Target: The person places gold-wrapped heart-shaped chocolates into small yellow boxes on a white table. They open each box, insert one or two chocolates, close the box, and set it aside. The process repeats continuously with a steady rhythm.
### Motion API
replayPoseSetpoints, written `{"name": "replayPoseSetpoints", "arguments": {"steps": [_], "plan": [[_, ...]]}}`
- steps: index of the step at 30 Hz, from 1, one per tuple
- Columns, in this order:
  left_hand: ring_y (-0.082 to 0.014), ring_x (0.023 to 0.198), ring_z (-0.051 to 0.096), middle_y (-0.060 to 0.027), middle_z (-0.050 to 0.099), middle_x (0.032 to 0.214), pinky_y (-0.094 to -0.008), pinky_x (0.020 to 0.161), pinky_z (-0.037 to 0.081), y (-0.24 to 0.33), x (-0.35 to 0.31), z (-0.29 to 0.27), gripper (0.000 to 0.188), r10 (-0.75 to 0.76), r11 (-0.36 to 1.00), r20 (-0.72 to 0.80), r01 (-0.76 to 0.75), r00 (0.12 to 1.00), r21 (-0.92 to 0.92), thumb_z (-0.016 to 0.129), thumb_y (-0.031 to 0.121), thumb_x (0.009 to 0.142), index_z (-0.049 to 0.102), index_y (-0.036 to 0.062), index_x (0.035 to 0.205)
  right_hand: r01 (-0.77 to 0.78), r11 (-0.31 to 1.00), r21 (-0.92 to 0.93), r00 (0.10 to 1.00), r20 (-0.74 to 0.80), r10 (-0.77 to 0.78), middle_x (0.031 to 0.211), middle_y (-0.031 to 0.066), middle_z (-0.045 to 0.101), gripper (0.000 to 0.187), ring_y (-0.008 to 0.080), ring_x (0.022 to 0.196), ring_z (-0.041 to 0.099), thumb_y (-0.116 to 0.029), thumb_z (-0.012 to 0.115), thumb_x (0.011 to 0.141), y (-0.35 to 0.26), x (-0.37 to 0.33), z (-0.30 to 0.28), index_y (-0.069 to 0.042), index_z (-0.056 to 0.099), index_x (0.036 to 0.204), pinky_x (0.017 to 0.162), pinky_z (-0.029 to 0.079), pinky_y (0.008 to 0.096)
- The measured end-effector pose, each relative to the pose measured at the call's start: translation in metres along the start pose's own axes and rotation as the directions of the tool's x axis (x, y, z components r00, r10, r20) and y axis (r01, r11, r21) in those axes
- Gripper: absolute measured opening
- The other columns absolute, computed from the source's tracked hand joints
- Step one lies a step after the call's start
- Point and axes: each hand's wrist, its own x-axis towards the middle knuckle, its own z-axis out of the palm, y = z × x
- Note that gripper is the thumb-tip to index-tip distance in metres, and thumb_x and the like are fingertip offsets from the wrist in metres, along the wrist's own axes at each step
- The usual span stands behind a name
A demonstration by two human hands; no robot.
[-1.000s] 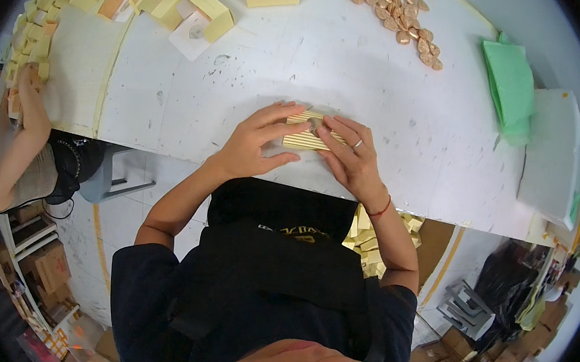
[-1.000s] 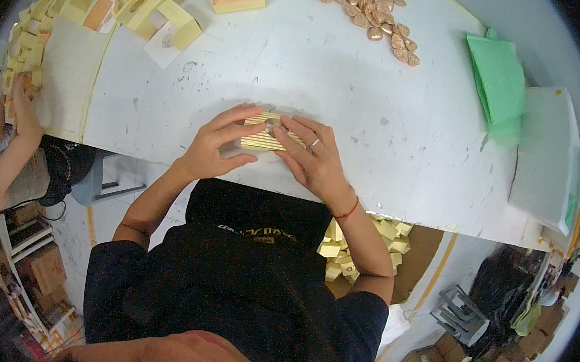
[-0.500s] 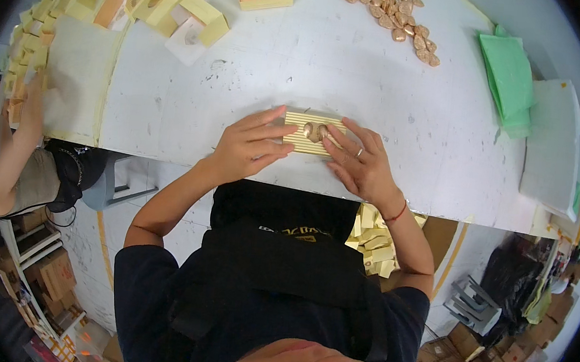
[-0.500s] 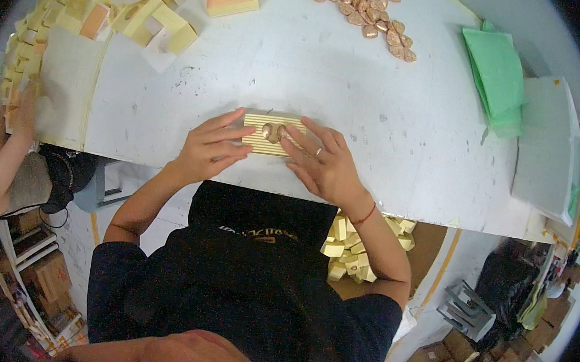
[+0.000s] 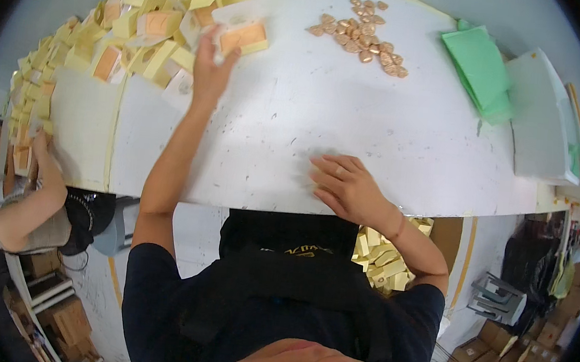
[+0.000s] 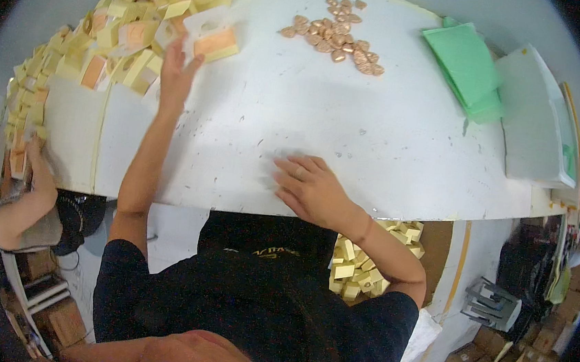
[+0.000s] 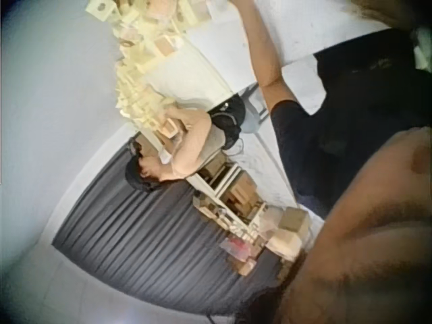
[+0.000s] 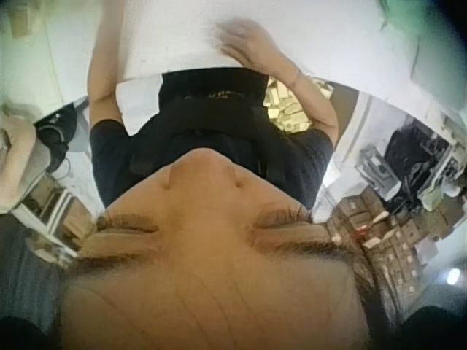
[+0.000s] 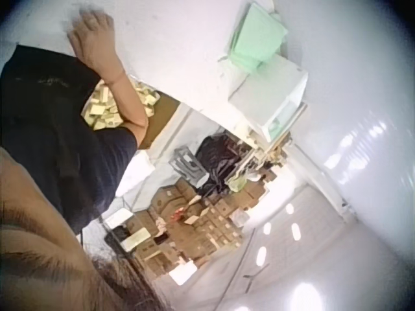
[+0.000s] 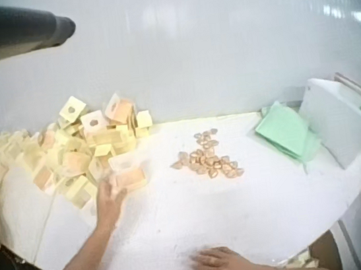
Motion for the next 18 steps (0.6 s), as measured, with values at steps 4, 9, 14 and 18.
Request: {"name": "replayPoseSetpoints", "arguments": {"steps": [4, 9, 14, 18], "plan": [[-0.0254, 0.132, 0.044, -0.0159, 0.040, 0.148, -0.0346, 0.112, 0.034, -0.077, 0.073, 0.008, 0.084, -0.226, 0.964, -0.145, 0.200, 0.963, -0.177, 0.075, 0.004, 0.079, 0.027, 0.0027, 0.148, -0.369, 0.920, 0.132, 0.927, -0.011, 0.374, 0.097, 0.0140, 0.072, 0.014, 0.0303, 0.102, 0.064, -0.018, 0.072, 0.087, 0.008, -0.008, -0.062, -0.004, 0.070, 0.081, 0.088, 0.051, 0.0379], [-0.0234, 0.104, 0.064, -0.0137, 0.066, 0.118, -0.0349, 0.090, 0.050, -0.098, 0.091, 0.025, 0.047, -0.265, 0.964, 0.082, 0.262, 0.961, 0.044, 0.076, 0.004, 0.076, 0.057, 0.0010, 0.119, -0.234, 0.968, -0.096, 0.861, -0.483, 0.160, 0.099, 0.0159, 0.069, 0.015, 0.0338, 0.095, 0.062, -0.012, 0.072, 0.084, 0.137, 0.069, -0.027, -0.003, 0.070, 0.096, 0.085, 0.052, 0.0421], [-0.0186, 0.092, 0.065, -0.0095, 0.071, 0.097, -0.0334, 0.084, 0.051, -0.055, 0.017, 0.071, 0.029, -0.129, 0.991, 0.308, 0.136, 0.943, -0.003, 0.075, 0.016, 0.083, 0.064, 0.0014, 0.105, -0.599, 0.785, -0.157, 0.739, -0.488, 0.465, 0.106, 0.0152, 0.069, 0.023, 0.0341, 0.097, 0.063, -0.015, 0.073, 0.084, 0.233, 0.110, -0.001, -0.002, 0.069, 0.102, 0.084, 0.051, 0.0433], [-0.0223, 0.110, 0.059, -0.0145, 0.063, 0.116, -0.0358, 0.093, 0.048, -0.003, -0.040, 0.055, 0.064, -0.004, 0.991, 0.339, 0.048, 0.941, -0.122, 0.082, 0.022, 0.079, 0.046, 0.0004, 0.128, -0.485, 0.874, -0.023, 0.764, -0.498, 0.411, 0.099, 0.0134, 0.069, 0.022, 0.0333, 0.089, 0.063, -0.018, 0.075, 0.083, 0.211, 0.093, -0.003, -0.004, 0.070, 0.098, 0.080, 0.052, 0.0419]]}}
